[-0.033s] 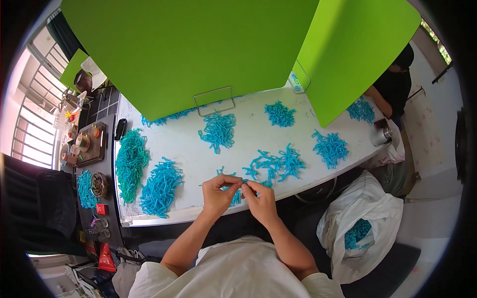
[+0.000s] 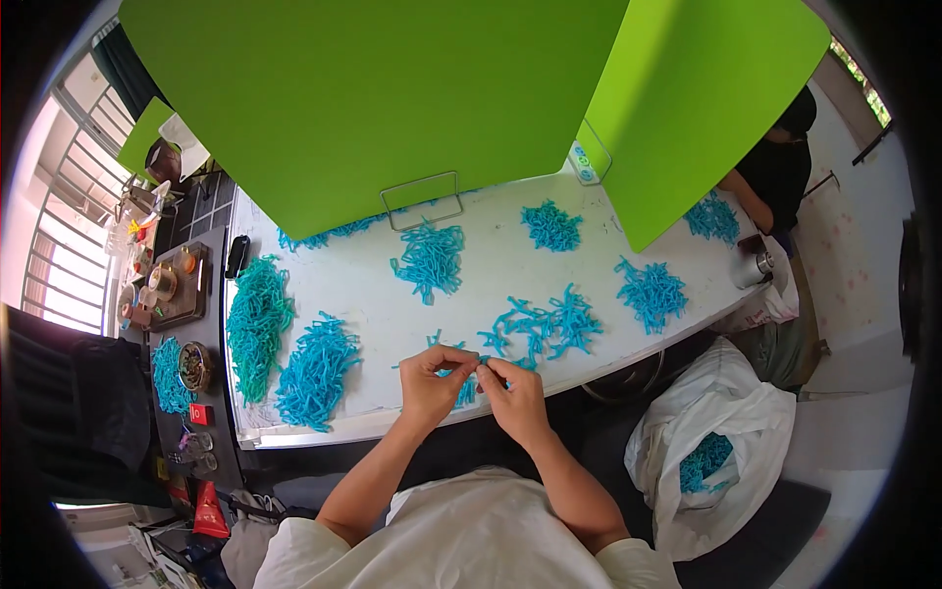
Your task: Assembling small blue plastic interlocking parts by hand at a workbench.
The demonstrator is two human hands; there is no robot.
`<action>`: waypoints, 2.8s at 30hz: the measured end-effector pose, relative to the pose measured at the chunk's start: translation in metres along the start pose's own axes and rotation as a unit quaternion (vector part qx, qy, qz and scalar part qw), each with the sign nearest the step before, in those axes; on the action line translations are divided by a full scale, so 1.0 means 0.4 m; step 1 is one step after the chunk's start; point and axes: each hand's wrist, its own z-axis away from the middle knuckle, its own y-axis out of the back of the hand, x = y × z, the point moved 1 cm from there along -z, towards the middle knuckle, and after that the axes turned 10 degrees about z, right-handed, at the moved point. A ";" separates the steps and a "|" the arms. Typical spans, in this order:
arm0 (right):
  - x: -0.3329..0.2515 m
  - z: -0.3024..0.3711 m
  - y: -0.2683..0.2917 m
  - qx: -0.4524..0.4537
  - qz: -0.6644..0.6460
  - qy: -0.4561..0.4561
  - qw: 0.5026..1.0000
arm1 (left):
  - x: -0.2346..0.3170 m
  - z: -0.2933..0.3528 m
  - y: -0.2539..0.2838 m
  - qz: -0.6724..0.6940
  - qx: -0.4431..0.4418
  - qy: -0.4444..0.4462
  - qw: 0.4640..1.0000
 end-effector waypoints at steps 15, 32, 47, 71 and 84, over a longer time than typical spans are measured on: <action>0.136 -0.073 0.209 0.224 0.097 -0.084 0.966 | -0.049 -0.224 0.119 -0.370 0.198 -0.055 0.906; 0.059 0.030 0.028 -0.015 0.088 -0.054 0.995 | -0.036 -0.143 0.149 -0.340 0.139 -0.160 0.916; 0.040 0.015 0.014 -0.014 -0.243 -0.046 0.969 | 0.038 0.050 -0.010 0.036 0.035 0.000 0.999; 0.006 0.021 0.001 0.064 -0.251 -0.065 0.964 | 0.072 0.068 -0.074 -0.106 0.012 -0.101 0.989; 0.024 0.024 -0.003 0.083 -0.161 -0.028 0.983 | 0.051 0.068 -0.067 -0.090 0.025 -0.071 0.993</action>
